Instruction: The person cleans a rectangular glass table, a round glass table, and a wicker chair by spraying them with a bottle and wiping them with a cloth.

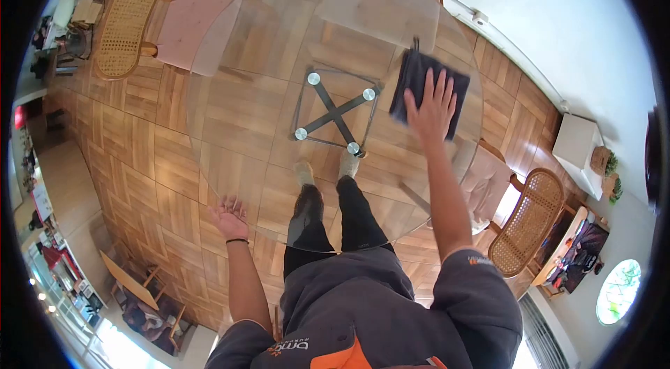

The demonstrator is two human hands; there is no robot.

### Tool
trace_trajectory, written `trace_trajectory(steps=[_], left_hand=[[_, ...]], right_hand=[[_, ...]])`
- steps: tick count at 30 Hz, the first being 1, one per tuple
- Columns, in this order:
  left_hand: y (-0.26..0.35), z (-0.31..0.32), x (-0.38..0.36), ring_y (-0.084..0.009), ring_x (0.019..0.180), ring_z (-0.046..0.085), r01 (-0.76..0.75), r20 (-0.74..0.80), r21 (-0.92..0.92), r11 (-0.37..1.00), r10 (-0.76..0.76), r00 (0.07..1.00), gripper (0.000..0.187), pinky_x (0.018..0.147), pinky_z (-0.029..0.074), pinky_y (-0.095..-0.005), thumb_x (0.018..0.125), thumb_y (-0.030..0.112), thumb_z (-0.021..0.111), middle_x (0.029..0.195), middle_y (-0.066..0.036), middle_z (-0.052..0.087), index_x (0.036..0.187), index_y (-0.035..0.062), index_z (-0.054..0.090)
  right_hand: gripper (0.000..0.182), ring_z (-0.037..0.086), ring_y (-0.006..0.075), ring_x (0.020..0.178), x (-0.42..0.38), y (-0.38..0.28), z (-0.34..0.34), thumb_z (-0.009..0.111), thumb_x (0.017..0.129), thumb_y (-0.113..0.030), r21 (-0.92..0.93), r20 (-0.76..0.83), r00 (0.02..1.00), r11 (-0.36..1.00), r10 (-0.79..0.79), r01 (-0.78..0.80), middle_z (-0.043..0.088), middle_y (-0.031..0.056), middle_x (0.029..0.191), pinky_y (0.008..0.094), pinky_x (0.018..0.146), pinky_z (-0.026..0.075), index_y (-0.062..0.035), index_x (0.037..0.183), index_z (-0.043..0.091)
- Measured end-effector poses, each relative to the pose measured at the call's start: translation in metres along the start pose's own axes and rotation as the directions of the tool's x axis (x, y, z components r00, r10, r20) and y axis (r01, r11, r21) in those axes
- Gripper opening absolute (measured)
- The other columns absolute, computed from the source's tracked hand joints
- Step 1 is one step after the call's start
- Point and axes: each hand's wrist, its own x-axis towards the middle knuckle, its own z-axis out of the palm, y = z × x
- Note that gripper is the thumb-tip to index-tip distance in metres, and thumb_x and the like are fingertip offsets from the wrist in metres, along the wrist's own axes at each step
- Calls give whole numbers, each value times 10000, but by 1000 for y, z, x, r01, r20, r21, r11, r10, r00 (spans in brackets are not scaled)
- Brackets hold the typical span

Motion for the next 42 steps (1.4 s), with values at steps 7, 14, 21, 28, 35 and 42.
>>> trace_trajectory(steps=[7, 14, 21, 28, 35, 42], left_hand=[[6, -6, 4, -180, 1038, 530, 96, 43, -123, 988, -91, 995, 667, 851, 395, -346, 885, 746, 447, 1227, -4, 571, 1293, 238, 584], [29, 0, -13, -201, 1013, 562, 258, 134, -257, 931, -230, 964, 714, 916, 425, -394, 877, 755, 474, 1190, -18, 608, 1332, 213, 572], [33, -16, -5, -233, 1076, 596, 366, 307, -298, 882, -275, 911, 710, 944, 436, -421, 896, 742, 457, 1220, -64, 636, 1325, 188, 570], [36, -17, 0, -255, 1043, 618, 402, 313, -298, 866, -309, 898, 705, 921, 455, -437, 910, 730, 446, 1186, -95, 655, 1310, 161, 565], [38, -23, 13, -261, 1011, 632, 427, 352, -239, 872, -332, 875, 718, 898, 473, -432, 920, 729, 423, 1181, -123, 665, 1313, 145, 563], [39, -26, 16, -268, 1027, 637, 455, 379, -229, 861, -351, 856, 737, 912, 472, -433, 928, 728, 406, 1156, -136, 674, 1334, 131, 557]], right_hand=[[793, 220, 393, 1487, -53, -20, -13, 561, 920, -563, -35, 107, 993, 998, 54, -51, 236, 153, 1626, 563, 1181, 187, -145, 1551, 326], [784, 203, 369, 1501, 127, 8, 40, 440, 950, -650, -101, 27, 995, 990, 100, -96, 228, 131, 1636, 563, 1187, 187, -211, 1577, 271], [827, 176, 359, 1513, 245, -77, 64, 350, 943, -715, -94, 82, 993, 992, 91, -83, 202, 131, 1646, 549, 1205, 144, -200, 1583, 252], [778, 222, 365, 1495, 149, -184, 49, 478, 930, -630, 8, 19, 966, 966, -258, 258, 286, 138, 1613, 537, 1201, 176, -182, 1551, 338], [780, 226, 350, 1499, 34, -125, 11, 564, 908, -584, -23, 129, 978, 985, -166, 170, 263, 104, 1630, 561, 1182, 193, -214, 1555, 334], [779, 198, 354, 1508, 147, -37, 50, 426, 942, -683, -133, 40, 973, 966, 228, -221, 208, 98, 1650, 596, 1179, 176, -261, 1578, 266]])
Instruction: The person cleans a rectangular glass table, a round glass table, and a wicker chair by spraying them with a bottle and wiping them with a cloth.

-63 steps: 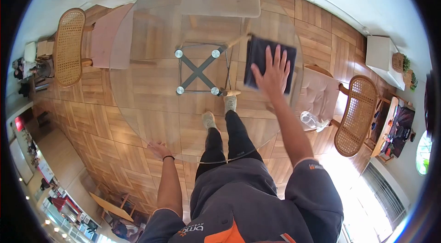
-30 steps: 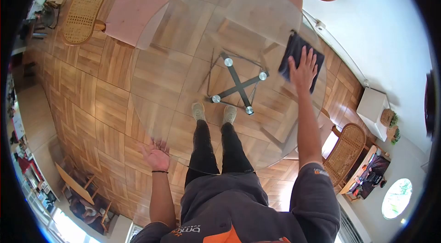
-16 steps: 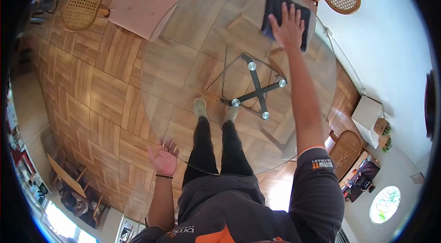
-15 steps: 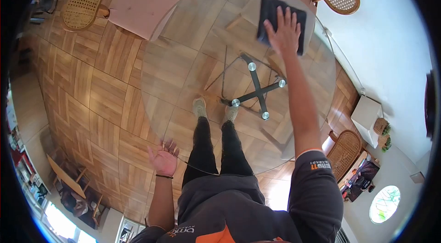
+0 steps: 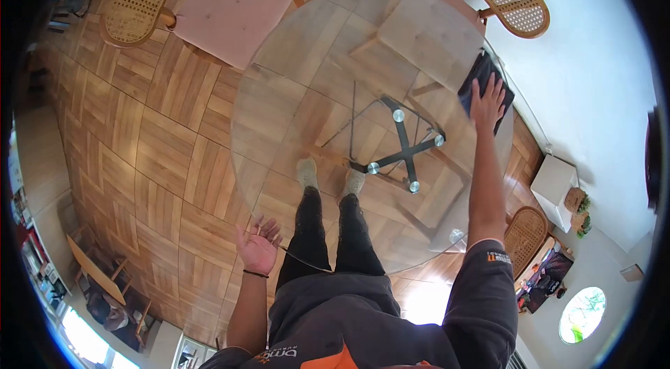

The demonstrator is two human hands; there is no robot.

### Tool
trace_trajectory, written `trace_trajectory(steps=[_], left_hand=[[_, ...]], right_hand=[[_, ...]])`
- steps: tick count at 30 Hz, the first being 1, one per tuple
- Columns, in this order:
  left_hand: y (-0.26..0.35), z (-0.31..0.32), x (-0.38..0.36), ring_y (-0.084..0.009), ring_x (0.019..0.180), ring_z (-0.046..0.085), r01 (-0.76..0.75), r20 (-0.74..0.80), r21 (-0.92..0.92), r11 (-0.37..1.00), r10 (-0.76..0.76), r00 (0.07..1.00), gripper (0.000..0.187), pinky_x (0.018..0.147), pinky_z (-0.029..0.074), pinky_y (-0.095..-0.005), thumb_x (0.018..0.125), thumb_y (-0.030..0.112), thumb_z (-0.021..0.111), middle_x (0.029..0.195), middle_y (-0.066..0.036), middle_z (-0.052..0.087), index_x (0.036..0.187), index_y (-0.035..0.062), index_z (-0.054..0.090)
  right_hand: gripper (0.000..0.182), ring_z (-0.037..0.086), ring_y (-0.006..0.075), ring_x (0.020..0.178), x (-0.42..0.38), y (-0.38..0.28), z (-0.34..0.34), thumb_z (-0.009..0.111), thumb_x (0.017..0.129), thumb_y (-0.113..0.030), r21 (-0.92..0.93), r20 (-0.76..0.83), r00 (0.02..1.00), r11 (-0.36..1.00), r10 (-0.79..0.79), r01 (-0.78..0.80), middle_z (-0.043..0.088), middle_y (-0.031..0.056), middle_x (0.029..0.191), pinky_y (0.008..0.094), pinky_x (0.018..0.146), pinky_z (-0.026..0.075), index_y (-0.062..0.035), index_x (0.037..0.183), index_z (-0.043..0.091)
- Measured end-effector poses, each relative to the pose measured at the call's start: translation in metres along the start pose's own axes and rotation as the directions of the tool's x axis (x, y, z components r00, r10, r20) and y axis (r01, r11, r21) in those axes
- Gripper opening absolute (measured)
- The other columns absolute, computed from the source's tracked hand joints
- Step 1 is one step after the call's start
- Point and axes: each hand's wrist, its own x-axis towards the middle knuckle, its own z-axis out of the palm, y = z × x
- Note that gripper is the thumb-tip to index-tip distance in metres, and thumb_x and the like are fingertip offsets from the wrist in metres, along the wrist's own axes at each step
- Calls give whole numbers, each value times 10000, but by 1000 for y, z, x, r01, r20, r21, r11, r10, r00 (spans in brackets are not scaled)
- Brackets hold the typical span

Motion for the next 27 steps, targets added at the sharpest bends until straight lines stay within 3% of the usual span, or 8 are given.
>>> trace_trajectory(steps=[3, 5, 9, 14, 19, 23, 27], left_hand=[[1, 0, -2, -275, 1042, 636, 7, 14, -6, 1000, -7, 1000, 737, 921, 467, -434, 934, 720, 399, 1170, -144, 672, 1337, 124, 556], [2, 2, -4, -280, 1052, 634, 8, 16, -8, 1000, -8, 1000, 734, 926, 463, -434, 939, 715, 394, 1187, -149, 669, 1333, 118, 557], [3, 2, -4, -285, 1067, 633, 19, 32, -23, 1000, -18, 999, 724, 937, 461, -438, 951, 700, 384, 1195, -163, 669, 1320, 103, 561], [3, 2, 1, -294, 1035, 649, 11, 42, -50, 999, -9, 999, 699, 909, 494, -447, 965, 668, 387, 1143, -182, 684, 1315, 87, 556], [5, 0, 9, -297, 1005, 665, 25, 48, -42, 999, -23, 999, 665, 854, 527, -441, 980, 635, 386, 1094, -190, 697, 1311, 84, 554], [9, -1, 11, -294, 1003, 667, 37, 57, -3, 999, -36, 998, 656, 844, 530, -438, 986, 627, 380, 1087, -191, 698, 1313, 85, 552], [15, -3, 12, -279, 1012, 658, 25, 63, 60, 998, -29, 998, 651, 870, 511, -424, 988, 619, 383, 1113, -183, 692, 1320, 84, 546]], right_hand=[[808, 174, 354, 1516, 60, -52, 0, 355, 938, -725, 5, 44, 998, 999, 41, -41, 192, 93, 1655, 587, 1187, 160, -257, 1586, 241], [822, 151, 345, 1523, 76, -103, -4, 337, 935, -735, 15, 58, 998, 1000, -16, 15, 182, 88, 1658, 568, 1198, 143, -252, 1591, 225], [809, 160, 337, 1522, 63, -210, -5, 347, 939, -718, 29, 28, 958, 958, -286, 285, 189, 91, 1657, 554, 1205, 145, -244, 1586, 243], [780, 228, 357, 1492, -19, -283, -14, 440, 922, -668, 108, -114, 812, 806, -572, 582, 277, 117, 1619, 572, 1189, 178, -209, 1546, 347], [782, 267, 361, 1471, -138, -256, -51, 566, 871, -627, 223, -40, 737, 713, -675, 665, 322, 111, 1594, 577, 1166, 211, -208, 1514, 413], [831, 255, 351, 1482, -177, -187, -60, 634, 830, -613, 190, 57, 819, 812, -571, 552, 298, 95, 1613, 584, 1164, 205, -220, 1524, 399], [824, 213, 346, 1503, -124, -128, -39, 599, 860, -623, 53, 26, 945, 945, -325, 324, 262, 96, 1631, 598, 1172, 182, -250, 1550, 347]])
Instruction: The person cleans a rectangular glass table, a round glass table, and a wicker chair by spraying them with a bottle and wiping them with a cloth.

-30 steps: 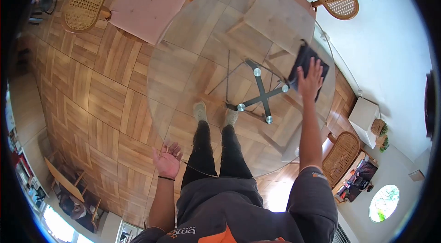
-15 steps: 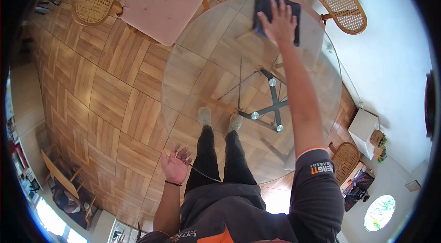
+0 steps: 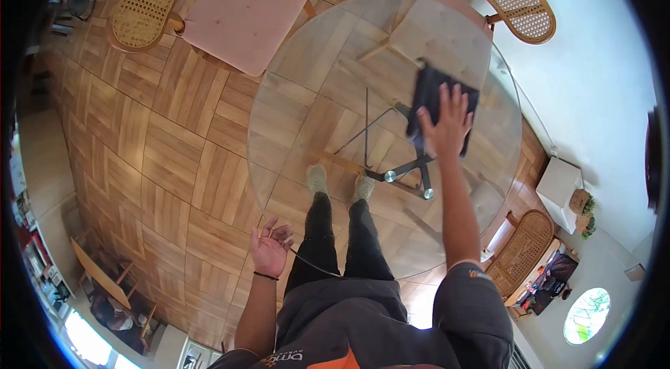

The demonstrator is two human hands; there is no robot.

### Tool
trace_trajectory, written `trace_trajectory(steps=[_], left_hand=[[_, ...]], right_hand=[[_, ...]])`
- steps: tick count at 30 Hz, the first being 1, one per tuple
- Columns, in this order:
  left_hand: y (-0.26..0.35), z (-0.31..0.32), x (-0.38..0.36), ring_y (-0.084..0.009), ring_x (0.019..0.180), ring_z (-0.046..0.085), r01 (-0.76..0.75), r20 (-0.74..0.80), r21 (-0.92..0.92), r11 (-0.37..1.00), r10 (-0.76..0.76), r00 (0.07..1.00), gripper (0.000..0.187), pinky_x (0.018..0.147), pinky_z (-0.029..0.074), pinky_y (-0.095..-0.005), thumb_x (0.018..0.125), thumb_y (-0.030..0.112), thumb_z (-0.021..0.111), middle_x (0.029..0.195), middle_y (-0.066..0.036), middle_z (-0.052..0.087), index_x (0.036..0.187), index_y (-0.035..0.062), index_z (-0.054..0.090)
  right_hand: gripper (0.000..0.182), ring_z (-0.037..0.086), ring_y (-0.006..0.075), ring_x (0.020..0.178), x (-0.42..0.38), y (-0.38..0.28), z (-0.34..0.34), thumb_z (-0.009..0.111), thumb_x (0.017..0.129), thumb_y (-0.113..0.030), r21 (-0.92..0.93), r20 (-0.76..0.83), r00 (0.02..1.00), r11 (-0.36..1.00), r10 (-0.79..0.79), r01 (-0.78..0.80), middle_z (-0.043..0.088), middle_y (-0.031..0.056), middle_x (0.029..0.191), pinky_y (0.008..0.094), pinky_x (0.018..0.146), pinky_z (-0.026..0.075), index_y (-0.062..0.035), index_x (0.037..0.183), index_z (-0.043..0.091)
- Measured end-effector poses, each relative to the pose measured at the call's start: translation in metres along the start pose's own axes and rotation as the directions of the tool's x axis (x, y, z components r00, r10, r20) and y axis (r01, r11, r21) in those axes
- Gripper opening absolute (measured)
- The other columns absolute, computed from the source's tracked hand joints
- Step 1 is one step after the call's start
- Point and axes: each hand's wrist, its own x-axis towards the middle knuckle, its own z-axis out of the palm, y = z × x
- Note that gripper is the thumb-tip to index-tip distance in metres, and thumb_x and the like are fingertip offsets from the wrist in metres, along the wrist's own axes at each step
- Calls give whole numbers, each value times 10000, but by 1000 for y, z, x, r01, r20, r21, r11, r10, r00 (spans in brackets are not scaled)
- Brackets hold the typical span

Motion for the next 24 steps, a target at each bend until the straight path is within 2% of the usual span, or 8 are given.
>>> trace_trajectory(steps=[3, 5, 7, 10, 15, 17, 22, 24], left_hand=[[2, 0, -2, -269, 1020, 649, 2, -4, 43, 999, -1, 1000, 648, 891, 493, -414, 990, 612, 384, 1136, -174, 686, 1326, 81, 542], [1, -3, -2, -265, 1023, 645, 1, 15, 49, 999, -2, 1000, 646, 902, 483, -409, 992, 607, 384, 1152, -168, 682, 1331, 80, 540], [0, -3, -4, -269, 1026, 640, -10, 12, 58, 998, 9, 1000, 645, 902, 483, -410, 993, 603, 382, 1169, -167, 675, 1336, 79, 539], [1, -2, -8, -274, 1037, 628, -12, 2, 59, 998, 12, 1000, 644, 905, 480, -410, 994, 597, 383, 1203, -171, 659, 1337, 75, 538], [2, -3, -10, -279, 1066, 611, -21, 36, 59, 998, 19, 999, 636, 914, 476, -414, 990, 596, 402, 1235, -172, 636, 1335, 80, 541], [1, -12, -5, -282, 1088, 617, -21, 56, 50, 999, 18, 998, 633, 924, 481, -428, 980, 613, 429, 1249, -159, 633, 1341, 105, 542], [1, -6, -8, -274, 1076, 604, -24, 40, 31, 999, 22, 999, 635, 915, 473, -406, 990, 594, 413, 1239, -165, 627, 1340, 77, 534], [1, 0, -11, -273, 1076, 598, -30, 34, 30, 999, 29, 999, 635, 916, 468, -398, 998, 580, 404, 1243, -170, 622, 1343, 62, 527]], right_hand=[[771, 207, 343, 1505, 71, 10, 10, 500, 919, -647, 22, -78, 990, 993, 114, -113, 255, 97, 1633, 589, 1181, 170, -253, 1557, 325], [780, 208, 333, 1505, 117, -8, 17, 433, 928, -686, -16, -75, 990, 992, 123, -124, 243, 95, 1637, 568, 1190, 152, -250, 1563, 310], [800, 187, 320, 1513, 148, -43, 21, 389, 926, -713, 4, -70, 995, 997, 73, -73, 244, 86, 1638, 557, 1198, 140, -247, 1569, 298], [799, 193, 327, 1510, 157, -113, 29, 397, 921, -707, 54, -104, 991, 994, -89, 95, 254, 94, 1632, 560, 1201, 140, -237, 1562, 316], [773, 215, 345, 1496, 88, -213, 25, 444, 906, -679, 172, -154, 922, 909, -355, 379, 294, 103, 1610, 564, 1199, 157, -228, 1531, 381], [768, 248, 358, 1478, 40, -233, 15, 528, 871, -641, 285, -146, 893, 846, -426, 451, 347, 122, 1576, 563, 1194, 169, -206, 1496, 432], [710, 276, 340, 1466, -73, -220, -16, 604, 866, -564, 462, -28, 842, 740, -539, 490, 337, 100, 1584, 568, 1171, 207, -235, 1479, 461], [728, 290, 336, 1459, -79, -200, -18, 613, 844, -587, 417, -10, 854, 774, -520, 476, 359, 94, 1573, 569, 1165, 217, -230, 1465, 482]])
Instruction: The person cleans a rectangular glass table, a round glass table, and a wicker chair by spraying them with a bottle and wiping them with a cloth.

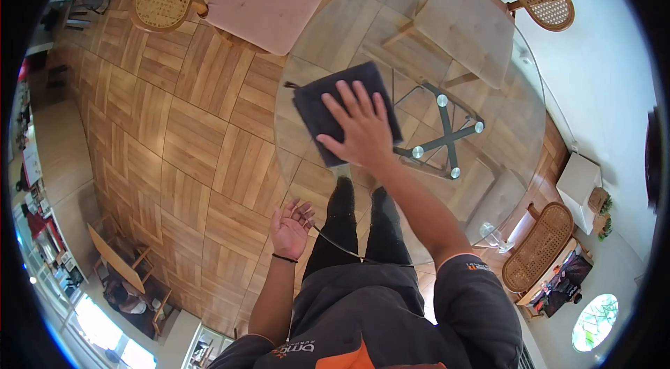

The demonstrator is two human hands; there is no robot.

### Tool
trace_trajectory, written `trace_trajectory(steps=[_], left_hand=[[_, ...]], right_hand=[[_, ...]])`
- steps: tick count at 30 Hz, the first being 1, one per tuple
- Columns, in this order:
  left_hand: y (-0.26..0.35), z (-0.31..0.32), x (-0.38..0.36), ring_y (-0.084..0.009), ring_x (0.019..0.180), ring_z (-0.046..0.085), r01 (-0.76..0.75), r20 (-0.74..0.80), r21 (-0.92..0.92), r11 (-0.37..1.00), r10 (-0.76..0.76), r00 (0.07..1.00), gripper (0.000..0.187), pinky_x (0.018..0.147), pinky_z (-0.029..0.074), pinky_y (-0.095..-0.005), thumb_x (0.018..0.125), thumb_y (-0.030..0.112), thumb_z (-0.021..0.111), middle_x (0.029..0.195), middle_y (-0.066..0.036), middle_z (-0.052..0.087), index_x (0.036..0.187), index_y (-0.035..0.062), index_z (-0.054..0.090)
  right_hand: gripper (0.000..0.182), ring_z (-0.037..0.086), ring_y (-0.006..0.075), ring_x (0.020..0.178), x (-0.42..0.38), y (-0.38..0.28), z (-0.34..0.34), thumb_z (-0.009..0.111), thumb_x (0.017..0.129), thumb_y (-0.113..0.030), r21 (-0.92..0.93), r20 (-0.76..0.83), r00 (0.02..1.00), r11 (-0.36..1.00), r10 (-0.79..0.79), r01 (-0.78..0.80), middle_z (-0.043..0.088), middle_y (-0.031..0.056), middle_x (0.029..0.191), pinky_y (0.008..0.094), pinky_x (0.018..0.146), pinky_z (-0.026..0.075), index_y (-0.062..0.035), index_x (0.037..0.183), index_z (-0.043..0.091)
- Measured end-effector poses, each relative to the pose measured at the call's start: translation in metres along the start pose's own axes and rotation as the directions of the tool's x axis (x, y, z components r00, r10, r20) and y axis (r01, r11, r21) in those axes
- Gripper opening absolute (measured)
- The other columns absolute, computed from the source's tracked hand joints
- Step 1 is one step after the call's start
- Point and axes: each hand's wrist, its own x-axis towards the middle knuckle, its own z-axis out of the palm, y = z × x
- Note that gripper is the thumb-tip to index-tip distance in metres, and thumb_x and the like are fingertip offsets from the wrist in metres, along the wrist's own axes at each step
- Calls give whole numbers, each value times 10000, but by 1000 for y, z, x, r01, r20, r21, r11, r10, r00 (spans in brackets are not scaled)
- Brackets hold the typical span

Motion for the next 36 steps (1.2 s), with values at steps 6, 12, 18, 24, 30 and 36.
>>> trace_trajectory(steps=[6, 12, 18, 24, 30, 36], left_hand=[[-3, -10, 1, -274, 1115, 603, -15, 70, 1, 1000, 15, 997, 618, 969, 473, -433, 1002, 563, 413, 1274, -160, 613, 1381, 83, 501], [-13, -23, -3, -302, 1117, 601, -3, 63, -122, 993, 11, 998, 579, 1001, 472, -455, 1011, 511, 431, 1251, -201, 611, 1361, 56, 502], [-22, -31, -3, -326, 1105, 611, -1, 63, -204, 979, 14, 998, 574, 1002, 491, -468, 1008, 515, 440, 1210, -225, 619, 1311, 34, 520], [-25, -30, -8, -320, 1105, 617, -18, 15, -319, 948, 24, 1000, 653, 1040, 470, -466, 993, 587, 429, 1187, -213, 626, 1328, 32, 508], [-39, -36, -8, -332, 1101, 618, -39, 1, -375, 926, 43, 999, 652, 1042, 472, -470, 996, 591, 421, 1180, -218, 619, 1311, 27, 511], [-72, -47, -19, -328, 1116, 610, -62, 66, -304, 951, 86, 994, 648, 1021, 473, -470, 1013, 573, 378, 1212, -221, 615, 1334, 24, 503]], right_hand=[[728, 299, 335, 1456, 74, 55, -2, 593, 849, -624, -150, -165, 984, 985, 63, -88, 352, 81, 1581, 579, 1170, 203, -260, 1469, 476], [736, 291, 346, 1459, 165, 54, 35, 535, 871, -658, -226, -321, 945, 965, 59, -137, 362, 101, 1570, 596, 1169, 212, -250, 1479, 457], [751, 286, 388, 1455, 74, -26, 41, 568, 873, -609, -129, -180, 984, 991, -1, -23, 334, 139, 1578, 618, 1148, 229, -208, 1494, 435], [767, 300, 394, 1446, -96, -114, 40, 639, 820, -587, 20, 77, 997, 1000, 13, -15, 351, 152, 1571, 610, 1127, 247, -219, 1474, 478], [767, 317, 369, 1444, -56, -93, 44, 641, 809, -598, -11, -27, 1000, 1000, -7, 6, 365, 127, 1567, 598, 1130, 251, -211, 1456, 494], [724, 327, 372, 1432, 77, -40, 63, 610, 853, -609, -123, -312, 950, 992, -10, -31, 381, 118, 1552, 614, 1136, 257, -217, 1450, 488]])
